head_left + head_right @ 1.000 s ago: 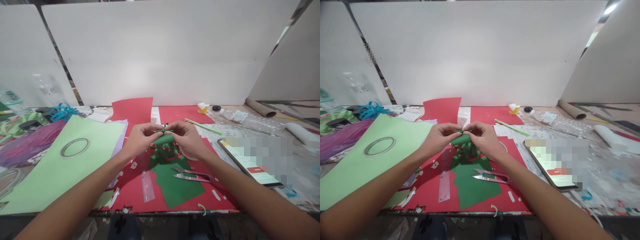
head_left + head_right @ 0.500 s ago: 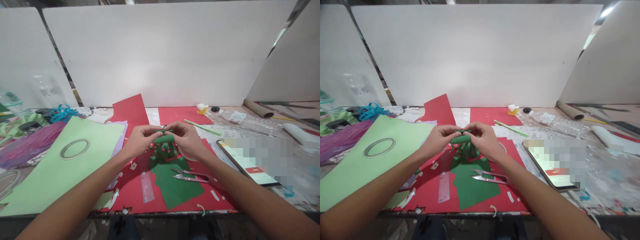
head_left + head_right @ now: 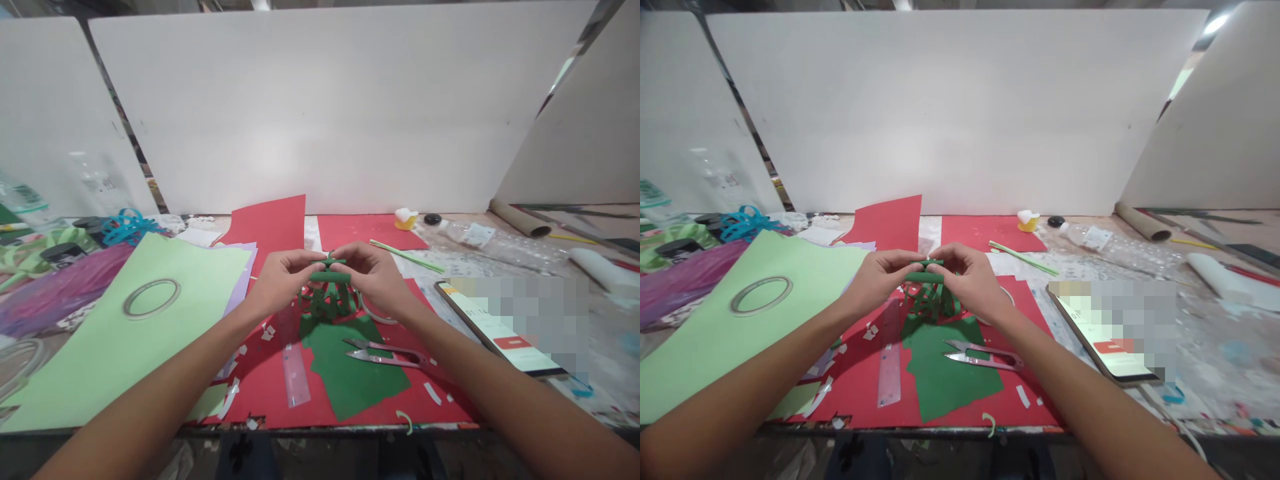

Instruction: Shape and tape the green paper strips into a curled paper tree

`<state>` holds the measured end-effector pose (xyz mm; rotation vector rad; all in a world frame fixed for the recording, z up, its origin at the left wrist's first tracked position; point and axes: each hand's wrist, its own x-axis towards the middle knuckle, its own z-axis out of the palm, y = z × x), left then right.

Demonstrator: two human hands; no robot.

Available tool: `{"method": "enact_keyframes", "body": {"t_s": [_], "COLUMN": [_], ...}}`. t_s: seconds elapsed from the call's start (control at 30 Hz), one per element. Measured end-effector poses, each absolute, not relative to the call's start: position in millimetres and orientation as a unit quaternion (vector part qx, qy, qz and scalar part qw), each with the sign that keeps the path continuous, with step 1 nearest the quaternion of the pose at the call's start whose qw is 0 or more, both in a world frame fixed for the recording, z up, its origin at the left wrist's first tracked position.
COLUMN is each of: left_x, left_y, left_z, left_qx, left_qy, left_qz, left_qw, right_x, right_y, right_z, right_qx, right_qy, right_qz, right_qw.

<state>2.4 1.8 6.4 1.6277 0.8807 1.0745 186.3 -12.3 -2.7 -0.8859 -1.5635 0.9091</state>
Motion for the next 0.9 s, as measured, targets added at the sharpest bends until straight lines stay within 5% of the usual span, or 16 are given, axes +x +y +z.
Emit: {"method": "enact_keyframes", "body": {"t_s": [0.9], "left_x": [3.0], "left_y": [0.7], "left_z": [5.6], "left_qx": [0.668], "left_qy": [0.374], "left_qz": [0.437], "left_qw": [0.473], "right_x": [186.9], "right_y": [-12.9], "right_z": [-3.3], "right_qx": [-0.388], "right_qy": [-0.663], "right_qz": [0.344], "right_qw": [0.539]}}
